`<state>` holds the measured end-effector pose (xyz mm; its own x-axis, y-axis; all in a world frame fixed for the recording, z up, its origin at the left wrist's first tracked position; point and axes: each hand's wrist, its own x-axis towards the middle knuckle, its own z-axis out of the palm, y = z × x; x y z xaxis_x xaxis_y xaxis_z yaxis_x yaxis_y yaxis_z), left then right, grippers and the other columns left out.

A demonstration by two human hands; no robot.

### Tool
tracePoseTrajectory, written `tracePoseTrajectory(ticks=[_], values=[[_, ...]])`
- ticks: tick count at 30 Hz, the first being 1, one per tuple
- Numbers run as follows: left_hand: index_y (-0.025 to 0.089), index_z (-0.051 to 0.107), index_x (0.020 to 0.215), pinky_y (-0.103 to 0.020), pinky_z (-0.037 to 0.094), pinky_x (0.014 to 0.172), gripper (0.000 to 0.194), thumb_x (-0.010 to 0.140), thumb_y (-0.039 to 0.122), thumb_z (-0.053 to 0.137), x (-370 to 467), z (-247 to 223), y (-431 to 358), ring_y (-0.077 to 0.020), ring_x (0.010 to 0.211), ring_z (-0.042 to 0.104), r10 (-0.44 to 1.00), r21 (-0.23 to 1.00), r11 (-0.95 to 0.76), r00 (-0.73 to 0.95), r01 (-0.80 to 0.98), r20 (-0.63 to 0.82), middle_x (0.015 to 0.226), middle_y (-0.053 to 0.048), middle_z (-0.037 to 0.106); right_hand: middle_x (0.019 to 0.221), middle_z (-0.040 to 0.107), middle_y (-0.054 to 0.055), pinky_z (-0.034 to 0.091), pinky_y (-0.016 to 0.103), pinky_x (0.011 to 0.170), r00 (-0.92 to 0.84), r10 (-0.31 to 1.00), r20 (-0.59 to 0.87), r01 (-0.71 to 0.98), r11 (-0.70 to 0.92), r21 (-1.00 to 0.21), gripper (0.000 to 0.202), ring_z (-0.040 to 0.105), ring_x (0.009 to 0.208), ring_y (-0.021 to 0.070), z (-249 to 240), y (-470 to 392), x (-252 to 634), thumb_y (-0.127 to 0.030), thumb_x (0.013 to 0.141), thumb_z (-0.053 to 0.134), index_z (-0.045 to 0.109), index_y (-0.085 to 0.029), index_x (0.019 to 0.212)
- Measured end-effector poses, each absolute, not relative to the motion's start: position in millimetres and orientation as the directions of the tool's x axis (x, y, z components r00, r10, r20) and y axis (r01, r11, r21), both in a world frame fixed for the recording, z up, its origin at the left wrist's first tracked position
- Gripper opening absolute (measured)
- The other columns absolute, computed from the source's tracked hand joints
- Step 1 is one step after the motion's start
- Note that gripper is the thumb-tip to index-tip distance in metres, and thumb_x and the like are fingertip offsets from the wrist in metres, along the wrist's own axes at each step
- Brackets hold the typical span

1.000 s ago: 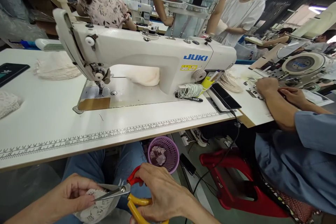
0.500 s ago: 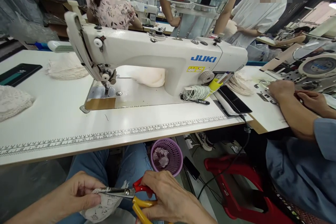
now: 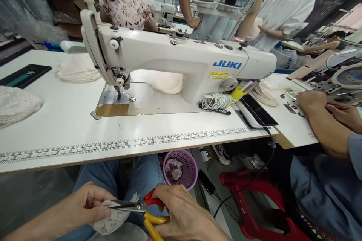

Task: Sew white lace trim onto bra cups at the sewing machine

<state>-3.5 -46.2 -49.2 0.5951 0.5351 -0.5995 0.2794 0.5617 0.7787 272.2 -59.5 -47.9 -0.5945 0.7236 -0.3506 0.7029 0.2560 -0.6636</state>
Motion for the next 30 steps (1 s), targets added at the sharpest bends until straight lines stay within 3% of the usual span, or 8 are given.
tracePoseTrajectory(ticks=[10,16,20,26,30], values=[[0.010,0.075,0.083,-0.020,0.032,0.054,0.049,0.074,0.057,0.067,-2.9,-49.8,-49.0,-0.0116,0.057,0.045,0.534,0.785,0.559,0.608,0.268,-0.588,0.061,-0.003,0.062,0.075,0.057,-0.005,0.025,0.022,0.051,-0.634,0.714,-0.298,0.667,0.310,-0.677,0.035,0.047,0.060,0.0104,-65.3,-59.7,273.3,-0.042,0.067,0.078,0.060,-0.020,0.088],[0.016,0.076,0.092,-0.022,0.043,0.062,0.042,0.077,0.054,0.065,-7.1,-51.7,-50.4,-0.0183,0.067,0.059,0.546,0.786,0.549,0.590,0.286,-0.595,0.076,-0.005,0.071,0.083,0.061,-0.001,0.035,0.022,0.059,-0.563,0.778,-0.279,0.708,0.280,-0.648,0.047,0.054,0.068,0.0148,-50.5,-58.1,274.8,-0.050,0.063,0.079,0.059,-0.021,0.095],[0.018,0.076,0.095,-0.021,0.043,0.062,0.036,0.080,0.048,0.064,-8.5,-55.8,-51.5,-0.0177,0.068,0.058,0.572,0.812,0.495,0.588,0.309,-0.572,0.076,-0.003,0.070,0.084,0.062,-0.001,0.036,0.023,0.061,-0.569,0.770,-0.289,0.705,0.277,-0.653,0.043,0.055,0.070,0.0164,-48.5,-59.3,275.8,-0.047,0.065,0.077,0.059,-0.022,0.095],[0.016,0.076,0.084,-0.020,0.041,0.061,0.031,0.082,0.044,0.062,-5.3,-53.3,-50.5,-0.0159,0.066,0.057,0.570,0.819,0.488,0.600,0.303,-0.561,0.072,-0.003,0.069,0.084,0.062,-0.002,0.035,0.023,0.062,-0.567,0.763,-0.309,0.724,0.283,-0.629,0.038,0.055,0.070,0.0160,-53.5,-64.2,273.7,-0.034,0.064,0.078,0.059,-0.022,0.095],[0.016,0.077,0.089,-0.021,0.042,0.061,0.032,0.080,0.044,0.065,-4.0,-51.9,-49.7,-0.0172,0.067,0.060,0.573,0.809,0.494,0.580,0.320,-0.579,0.075,-0.004,0.072,0.077,0.059,-0.003,0.033,0.022,0.055,-0.532,0.806,-0.260,0.716,0.265,-0.646,0.041,0.050,0.063,0.0137,-43.0,-59.7,275.6,-0.043,0.064,0.081,0.060,-0.023,0.093]])
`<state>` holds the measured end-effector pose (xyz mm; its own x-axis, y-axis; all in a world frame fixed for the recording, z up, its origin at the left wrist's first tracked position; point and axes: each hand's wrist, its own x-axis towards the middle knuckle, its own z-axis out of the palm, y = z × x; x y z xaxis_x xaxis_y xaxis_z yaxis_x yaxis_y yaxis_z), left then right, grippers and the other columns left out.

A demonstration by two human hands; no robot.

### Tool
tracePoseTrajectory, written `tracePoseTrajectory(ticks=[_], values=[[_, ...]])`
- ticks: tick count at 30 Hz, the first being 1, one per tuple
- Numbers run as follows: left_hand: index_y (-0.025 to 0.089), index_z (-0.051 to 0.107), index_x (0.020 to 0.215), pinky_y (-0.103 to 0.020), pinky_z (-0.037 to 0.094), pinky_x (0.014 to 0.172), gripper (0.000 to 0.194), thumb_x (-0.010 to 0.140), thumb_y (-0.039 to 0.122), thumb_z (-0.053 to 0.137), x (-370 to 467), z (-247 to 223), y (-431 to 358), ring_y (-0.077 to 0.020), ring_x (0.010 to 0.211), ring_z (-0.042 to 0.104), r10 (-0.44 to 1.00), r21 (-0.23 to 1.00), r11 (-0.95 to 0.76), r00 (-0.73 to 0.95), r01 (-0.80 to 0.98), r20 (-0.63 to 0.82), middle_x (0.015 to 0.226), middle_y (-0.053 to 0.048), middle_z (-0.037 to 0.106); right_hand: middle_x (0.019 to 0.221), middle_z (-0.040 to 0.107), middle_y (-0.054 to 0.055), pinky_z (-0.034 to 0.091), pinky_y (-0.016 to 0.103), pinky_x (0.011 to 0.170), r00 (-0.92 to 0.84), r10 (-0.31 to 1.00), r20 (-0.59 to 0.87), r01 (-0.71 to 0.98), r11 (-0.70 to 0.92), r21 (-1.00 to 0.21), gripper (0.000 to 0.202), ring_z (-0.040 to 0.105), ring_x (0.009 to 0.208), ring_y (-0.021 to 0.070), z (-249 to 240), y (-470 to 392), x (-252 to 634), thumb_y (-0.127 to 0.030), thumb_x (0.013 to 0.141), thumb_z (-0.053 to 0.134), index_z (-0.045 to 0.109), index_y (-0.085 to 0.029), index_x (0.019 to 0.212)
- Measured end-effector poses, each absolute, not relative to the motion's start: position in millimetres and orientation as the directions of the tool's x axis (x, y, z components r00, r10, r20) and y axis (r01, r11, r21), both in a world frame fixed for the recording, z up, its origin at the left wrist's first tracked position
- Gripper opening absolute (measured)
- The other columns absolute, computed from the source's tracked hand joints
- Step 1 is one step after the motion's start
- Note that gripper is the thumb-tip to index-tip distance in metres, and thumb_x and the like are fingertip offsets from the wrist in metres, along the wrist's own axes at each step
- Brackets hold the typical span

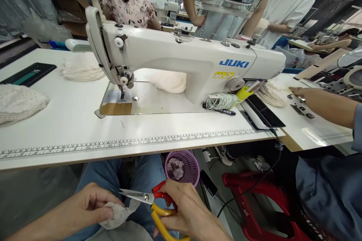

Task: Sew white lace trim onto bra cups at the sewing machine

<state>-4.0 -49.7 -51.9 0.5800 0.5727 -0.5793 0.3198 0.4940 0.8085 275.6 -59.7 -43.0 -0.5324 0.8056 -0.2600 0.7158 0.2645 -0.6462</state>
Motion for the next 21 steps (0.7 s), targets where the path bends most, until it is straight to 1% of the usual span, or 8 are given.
tracePoseTrajectory(ticks=[2,4,6,8,10,12,17,21], values=[[0.016,0.076,0.094,-0.021,0.042,0.061,0.035,0.078,0.046,0.067,-4.2,-51.9,-49.4,-0.0178,0.068,0.061,0.571,0.795,0.517,0.564,0.317,-0.596,0.076,-0.005,0.073,0.076,0.058,-0.003,0.034,0.022,0.052,-0.489,0.850,-0.195,0.712,0.259,-0.653,0.040,0.049,0.060,0.0134,-30.1,-50.7,280.5,-0.045,0.066,0.080,0.058,-0.023,0.092],[0.015,0.076,0.095,-0.022,0.043,0.061,0.040,0.076,0.049,0.068,-4.3,-52.0,-49.2,-0.0181,0.067,0.062,0.562,0.781,0.558,0.566,0.279,-0.604,0.077,-0.006,0.074,0.076,0.058,-0.002,0.037,0.022,0.054,-0.442,0.889,-0.121,0.717,0.269,-0.642,0.029,0.050,0.061,0.0136,-16.1,-36.0,288.6,-0.039,0.075,0.073,0.057,-0.022,0.093],[0.013,0.076,0.094,-0.022,0.044,0.060,0.045,0.072,0.052,0.072,-4.2,-52.5,-49.2,-0.0180,0.065,0.063,0.560,0.766,0.603,0.566,0.222,-0.605,0.076,-0.008,0.074,0.080,0.060,-0.001,0.041,0.023,0.059,-0.416,0.909,-0.038,0.741,0.314,-0.594,0.019,0.054,0.064,0.0143,-6.5,-16.1,299.3,-0.030,0.085,0.061,0.055,-0.022,0.100],[0.011,0.076,0.093,-0.022,0.044,0.060,0.049,0.068,0.053,0.075,-4.2,-53.8,-49.4,-0.0174,0.063,0.063,0.563,0.747,0.645,0.562,0.159,-0.606,0.075,-0.010,0.075,0.082,0.061,0.002,0.042,0.025,0.060,-0.395,0.916,0.067,0.808,0.381,-0.450,0.019,0.056,0.065,0.0160,-4.3,7.2,311.4,-0.030,0.088,0.054,0.054,-0.020,0.104],[0.010,0.075,0.093,-0.023,0.046,0.061,0.053,0.064,0.053,0.078,-4.7,-56.0,-49.8,-0.0173,0.062,0.064,0.559,0.725,0.681,0.565,0.105,-0.607,0.077,-0.012,0.075,0.081,0.061,0.004,0.042,0.027,0.057,-0.370,0.918,0.142,0.878,0.395,-0.271,0.019,0.056,0.063,0.0175,-8.0,31.4,323.2,-0.033,0.088,0.051,0.055,-0.018,0.099],[0.009,0.075,0.094,-0.024,0.047,0.062,0.055,0.062,0.054,0.079,-6.1,-58.7,-50.6,-0.0185,0.064,0.065,0.557,0.715,0.694,0.566,0.084,-0.607,0.079,-0.014,0.075,0.083,0.061,0.007,0.043,0.029,0.058,-0.356,0.918,0.175,0.897,0.388,-0.209,0.020,0.057,0.065,0.0198,-13.7,53.8,333.7,-0.033,0.088,0.049,0.056,-0.017,0.096],[0.010,0.074,0.097,-0.024,0.046,0.059,0.057,0.065,0.057,0.075,-10.6,-67.1,-53.9,-0.0192,0.062,0.064,0.625,0.756,0.650,0.513,0.076,-0.589,0.073,-0.011,0.074,0.085,0.060,0.011,0.044,0.032,0.061,-0.334,0.910,0.247,0.910,0.379,-0.166,0.023,0.058,0.070,0.0226,-15.7,87.0,347.2,-0.033,0.088,0.047,0.060,-0.015,0.096],[0.010,0.073,0.094,-0.023,0.045,0.054,0.058,0.064,0.060,0.075,-9.9,-72.3,-54.8,-0.0168,0.055,0.061,0.736,0.800,0.600,0.376,0.023,-0.563,0.061,-0.006,0.070,0.087,0.060,0.016,0.045,0.035,0.062,-0.254,0.890,0.378,0.925,0.338,-0.174,0.028,0.058,0.078,0.0268,-6.4,60.1,318.5,-0.029,0.093,0.037,0.060,-0.014,0.089]])
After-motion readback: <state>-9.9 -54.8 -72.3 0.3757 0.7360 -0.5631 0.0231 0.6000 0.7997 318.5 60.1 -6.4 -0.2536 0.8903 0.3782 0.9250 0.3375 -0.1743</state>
